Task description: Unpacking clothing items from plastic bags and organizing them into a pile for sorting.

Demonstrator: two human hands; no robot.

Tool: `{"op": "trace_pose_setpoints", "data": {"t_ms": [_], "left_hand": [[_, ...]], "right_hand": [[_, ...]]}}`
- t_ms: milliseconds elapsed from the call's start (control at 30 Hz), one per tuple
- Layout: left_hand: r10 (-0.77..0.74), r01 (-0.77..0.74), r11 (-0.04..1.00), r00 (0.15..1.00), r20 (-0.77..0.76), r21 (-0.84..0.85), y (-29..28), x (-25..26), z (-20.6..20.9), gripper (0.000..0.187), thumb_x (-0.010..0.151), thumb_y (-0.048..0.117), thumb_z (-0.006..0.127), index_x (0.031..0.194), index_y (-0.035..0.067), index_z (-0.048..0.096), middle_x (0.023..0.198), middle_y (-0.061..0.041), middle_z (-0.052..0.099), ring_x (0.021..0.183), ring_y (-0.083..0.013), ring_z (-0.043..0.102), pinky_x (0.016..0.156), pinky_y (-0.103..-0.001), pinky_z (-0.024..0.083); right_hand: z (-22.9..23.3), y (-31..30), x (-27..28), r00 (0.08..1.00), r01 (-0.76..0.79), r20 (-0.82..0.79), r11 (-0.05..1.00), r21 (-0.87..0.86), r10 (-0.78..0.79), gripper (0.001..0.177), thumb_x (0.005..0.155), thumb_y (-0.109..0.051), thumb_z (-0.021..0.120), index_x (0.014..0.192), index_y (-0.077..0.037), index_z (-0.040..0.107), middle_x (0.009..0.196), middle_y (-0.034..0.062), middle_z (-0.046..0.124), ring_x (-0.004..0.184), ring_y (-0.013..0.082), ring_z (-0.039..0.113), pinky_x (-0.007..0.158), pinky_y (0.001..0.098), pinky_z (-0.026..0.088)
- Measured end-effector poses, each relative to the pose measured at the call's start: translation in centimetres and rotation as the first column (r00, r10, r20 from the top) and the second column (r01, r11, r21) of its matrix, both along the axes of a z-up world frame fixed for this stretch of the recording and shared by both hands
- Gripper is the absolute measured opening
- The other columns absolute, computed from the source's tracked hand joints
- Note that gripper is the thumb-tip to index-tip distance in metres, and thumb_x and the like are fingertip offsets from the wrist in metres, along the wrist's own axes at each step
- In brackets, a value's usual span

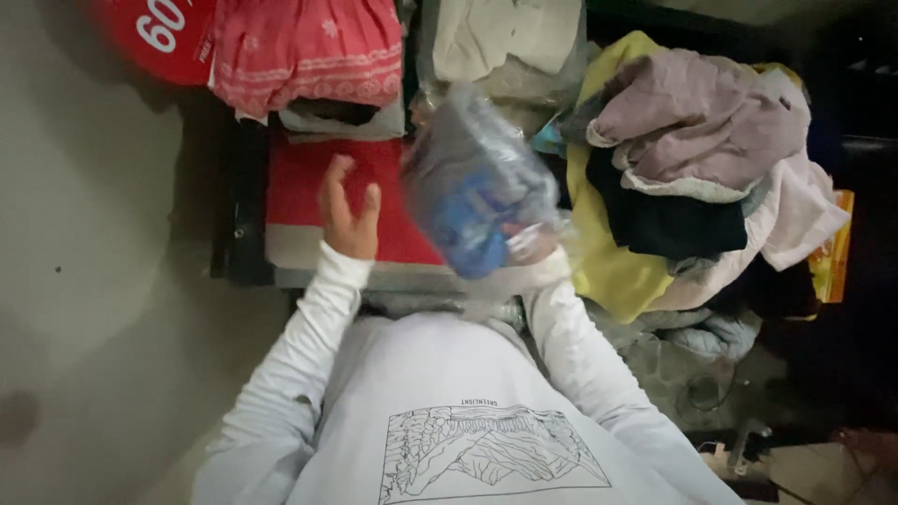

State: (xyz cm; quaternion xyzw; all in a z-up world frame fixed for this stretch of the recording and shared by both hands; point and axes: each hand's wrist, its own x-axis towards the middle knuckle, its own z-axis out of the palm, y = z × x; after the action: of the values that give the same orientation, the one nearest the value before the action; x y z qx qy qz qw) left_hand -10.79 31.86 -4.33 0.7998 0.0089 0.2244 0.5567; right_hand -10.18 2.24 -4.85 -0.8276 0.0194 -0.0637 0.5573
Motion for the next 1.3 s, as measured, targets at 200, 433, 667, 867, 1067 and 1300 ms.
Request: {"op": "trace_pose_setpoints", "data": {"t_ms": [200,433,667,867,1067,1300], "left_hand": [[-0.106,0.11,0.994,0.895,-0.433,-0.015,1.4,2.8,-7.5,0.048,0.095,0.052,0.073,0.087,0.005,0.073,0.093,-0.018,0.073,0.095,-0.0407,0.069,0.084,-0.049,0.053],[0.014,0.002,0.999,0.948,-0.317,0.049,4.1,3.5,-0.9,0.036,0.105,0.045,0.067,0.093,0.011,0.073,0.083,-0.015,0.07,0.087,-0.0391,0.069,0.079,-0.046,0.052],[0.146,-0.145,0.989,0.988,-0.048,0.019,9.1,5.3,0.0,0.024,0.11,0.018,0.06,0.095,0.004,0.071,0.083,-0.016,0.067,0.084,-0.0327,0.067,0.084,-0.041,0.051],[0.232,-0.263,0.948,0.957,0.175,0.178,10.9,3.9,4.4,0.012,0.106,0.01,0.067,0.095,0.008,0.07,0.081,-0.013,0.066,0.083,-0.0341,0.069,0.084,-0.036,0.053],[0.012,-0.056,0.966,0.985,0.175,0.251,9.2,1.2,11.4,0.019,0.108,0.027,0.078,0.105,0.008,0.074,0.092,-0.011,0.072,0.088,-0.033,0.071,0.084,-0.039,0.054],[0.185,-0.226,0.972,0.905,0.384,0.065,7.9,-2.5,16.6,0.029,0.114,0.01,0.052,0.088,-0.003,0.058,0.097,-0.02,0.061,0.086,-0.0332,0.054,0.081,-0.049,0.042]], "right_hand": [[4.8,3.5,-2.9,0.839,0.5,-0.521,0.595,0.63,-0.153,0.024,0.077,-0.006,0.072,0.1,0.001,0.071,0.089,0.0102,0.066,0.088,0.0284,0.067,0.079,0.046,0.055],[12.8,5.9,-6.7,0.763,0.614,-0.627,0.124,0.779,0.16,0.018,0.083,-0.01,0.07,0.094,0.003,0.072,0.087,0.0145,0.07,0.089,0.0313,0.072,0.084,0.0465,0.059],[-6.8,-2.1,-7.3,0.892,0.412,-0.451,0.4,0.818,0.003,0.021,0.094,-0.002,0.073,0.111,-0.003,0.06,0.101,0.0149,0.067,0.095,0.0318,0.069,0.083,0.0468,0.056],[-19.0,-7.7,-11.0,0.753,0.324,-0.588,0.944,-0.062,-0.296,0.065,0.091,-0.019,0.074,0.149,-0.005,0.048,0.139,0.0309,0.058,0.136,0.0436,0.05,0.116,0.054,0.043],[-14.9,-2.2,-10.4,0.53,0.591,-0.836,0.769,0.243,-0.144,0.063,0.093,-0.036,0.077,0.133,0.009,0.058,0.121,0.0362,0.064,0.106,0.0505,0.065,0.081,0.0683,0.056],[-14.2,-2.3,-6.7,0.957,-0.18,-0.288,0.844,-0.505,0.032,0.044,0.092,-0.046,0.07,0.126,-0.02,0.062,0.126,0.0238,0.059,0.107,0.0414,0.064,0.096,0.0452,0.051]]}}
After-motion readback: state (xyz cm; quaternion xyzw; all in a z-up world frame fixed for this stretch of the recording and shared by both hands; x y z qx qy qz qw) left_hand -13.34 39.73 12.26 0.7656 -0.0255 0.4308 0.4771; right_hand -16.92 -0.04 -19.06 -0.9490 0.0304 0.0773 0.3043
